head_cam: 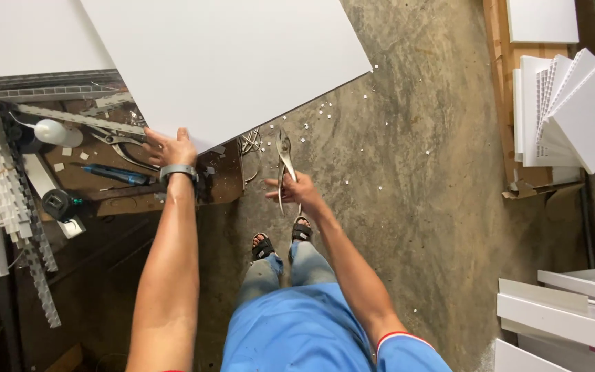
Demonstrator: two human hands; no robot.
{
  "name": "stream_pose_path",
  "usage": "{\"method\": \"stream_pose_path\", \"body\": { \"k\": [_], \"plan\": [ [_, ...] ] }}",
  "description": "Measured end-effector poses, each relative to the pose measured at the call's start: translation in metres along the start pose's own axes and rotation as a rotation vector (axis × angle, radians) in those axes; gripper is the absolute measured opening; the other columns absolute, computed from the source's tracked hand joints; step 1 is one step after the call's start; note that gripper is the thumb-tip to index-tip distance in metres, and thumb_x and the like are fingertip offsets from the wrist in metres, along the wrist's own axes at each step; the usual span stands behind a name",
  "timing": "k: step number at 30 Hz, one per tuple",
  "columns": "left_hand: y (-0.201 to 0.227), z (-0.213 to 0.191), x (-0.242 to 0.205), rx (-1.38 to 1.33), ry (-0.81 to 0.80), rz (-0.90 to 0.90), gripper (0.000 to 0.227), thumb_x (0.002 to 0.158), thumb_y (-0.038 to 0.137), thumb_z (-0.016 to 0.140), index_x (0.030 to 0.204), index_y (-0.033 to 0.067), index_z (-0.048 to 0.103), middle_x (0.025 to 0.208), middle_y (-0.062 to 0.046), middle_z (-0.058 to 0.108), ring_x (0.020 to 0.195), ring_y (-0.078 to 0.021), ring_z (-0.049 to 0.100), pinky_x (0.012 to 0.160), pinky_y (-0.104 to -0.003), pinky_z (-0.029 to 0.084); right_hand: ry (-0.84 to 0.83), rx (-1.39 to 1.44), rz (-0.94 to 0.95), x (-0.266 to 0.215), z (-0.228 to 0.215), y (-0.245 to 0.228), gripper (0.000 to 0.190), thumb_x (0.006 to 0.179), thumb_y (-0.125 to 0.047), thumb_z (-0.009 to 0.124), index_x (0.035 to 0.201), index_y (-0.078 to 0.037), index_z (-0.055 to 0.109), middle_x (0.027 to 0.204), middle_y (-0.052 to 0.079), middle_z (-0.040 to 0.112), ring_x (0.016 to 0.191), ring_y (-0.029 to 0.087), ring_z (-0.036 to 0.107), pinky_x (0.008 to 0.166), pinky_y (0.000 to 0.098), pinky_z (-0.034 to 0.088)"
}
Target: Applying a decorative edge strip to a white furniture panel using glue and pliers.
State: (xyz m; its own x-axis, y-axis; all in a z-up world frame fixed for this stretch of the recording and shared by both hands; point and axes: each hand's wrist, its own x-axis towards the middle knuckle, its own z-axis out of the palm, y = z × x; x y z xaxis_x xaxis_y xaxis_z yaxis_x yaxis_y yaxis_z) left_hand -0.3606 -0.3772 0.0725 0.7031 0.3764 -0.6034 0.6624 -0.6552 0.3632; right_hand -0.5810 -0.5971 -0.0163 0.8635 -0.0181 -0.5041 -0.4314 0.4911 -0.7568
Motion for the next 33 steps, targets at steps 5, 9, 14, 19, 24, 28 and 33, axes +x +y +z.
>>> {"method": "stream_pose_path", "body": {
  "k": [5, 9, 14, 19, 24, 28, 33],
  "plan": [
    [-0.009, 0.005, 0.023, -0.049, -0.047, 0.020, 0.102, 0.102, 0.050, 0.056, 0.160, 0.0187, -0.022, 0.168, -0.024, -0.017, 0.154, -0.0493, -0.009, 0.124, -0.064, 0.006, -0.157, 0.081, 0.031, 0.004, -0.013, -0.038, 0.045, 0.106, -0.040, 0.050, 0.125, 0.001, 0.047, 0.133, 0.028, 0.066, 0.100, 0.037, 0.076, 0.083, 0.0499, 0.066],
    [-0.005, -0.004, 0.016, 0.018, -0.088, 0.021, 0.110, 0.100, 0.051, 0.063, 0.161, 0.0159, -0.021, 0.168, -0.028, -0.013, 0.155, -0.0493, -0.008, 0.126, -0.064, 0.004, -0.216, 0.085, 0.110, 0.009, -0.024, -0.059, 0.064, 0.103, -0.042, 0.046, 0.155, -0.007, 0.032, 0.131, 0.025, 0.065, 0.100, 0.036, 0.075, 0.080, 0.0446, 0.064],
    [-0.009, -0.002, 0.020, 0.012, -0.043, 0.034, 0.111, 0.097, 0.049, 0.066, 0.162, 0.0165, -0.018, 0.169, -0.030, -0.008, 0.155, -0.0506, -0.007, 0.125, -0.067, 0.005, -0.308, 0.111, 0.119, 0.015, -0.044, -0.063, 0.064, 0.105, -0.041, 0.047, 0.156, -0.004, 0.035, 0.133, 0.026, 0.065, 0.102, 0.038, 0.074, 0.079, 0.0455, 0.065],
    [-0.012, 0.000, 0.021, 0.006, -0.006, 0.059, 0.109, 0.096, 0.048, 0.067, 0.163, 0.0171, -0.014, 0.168, -0.032, 0.000, 0.156, -0.0497, -0.002, 0.126, -0.065, 0.009, -0.369, 0.090, 0.107, 0.011, -0.050, -0.065, 0.062, 0.105, -0.038, 0.048, 0.155, -0.006, 0.035, 0.131, 0.028, 0.064, 0.103, 0.039, 0.073, 0.079, 0.0485, 0.067],
    [-0.016, 0.005, 0.029, 0.038, 0.037, 0.097, 0.106, 0.096, 0.046, 0.069, 0.163, 0.0155, -0.008, 0.167, -0.035, 0.010, 0.155, -0.0524, 0.008, 0.127, -0.063, 0.014, -0.409, 0.120, 0.178, 0.015, -0.057, -0.071, 0.061, 0.107, -0.037, 0.048, 0.157, -0.005, 0.035, 0.136, 0.027, 0.062, 0.107, 0.040, 0.071, 0.084, 0.0495, 0.065],
    [-0.021, 0.010, 0.036, 0.009, 0.063, 0.093, 0.107, 0.095, 0.044, 0.071, 0.162, 0.0190, -0.008, 0.166, -0.034, 0.013, 0.154, -0.0537, 0.008, 0.127, -0.062, 0.015, -0.469, 0.119, 0.199, 0.018, -0.060, -0.073, 0.061, 0.105, -0.038, 0.048, 0.156, -0.007, 0.034, 0.135, 0.027, 0.062, 0.107, 0.041, 0.072, 0.083, 0.0510, 0.064],
    [-0.022, 0.013, 0.040, -0.035, 0.050, 0.093, 0.108, 0.094, 0.044, 0.072, 0.161, 0.0210, -0.010, 0.166, -0.031, 0.010, 0.151, -0.0558, 0.002, 0.125, -0.063, 0.011, -0.446, 0.142, 0.176, 0.024, -0.053, -0.088, 0.061, 0.105, -0.040, 0.046, 0.156, -0.008, 0.034, 0.128, 0.025, 0.068, 0.102, 0.034, 0.076, 0.081, 0.0463, 0.065]
  ]
}}
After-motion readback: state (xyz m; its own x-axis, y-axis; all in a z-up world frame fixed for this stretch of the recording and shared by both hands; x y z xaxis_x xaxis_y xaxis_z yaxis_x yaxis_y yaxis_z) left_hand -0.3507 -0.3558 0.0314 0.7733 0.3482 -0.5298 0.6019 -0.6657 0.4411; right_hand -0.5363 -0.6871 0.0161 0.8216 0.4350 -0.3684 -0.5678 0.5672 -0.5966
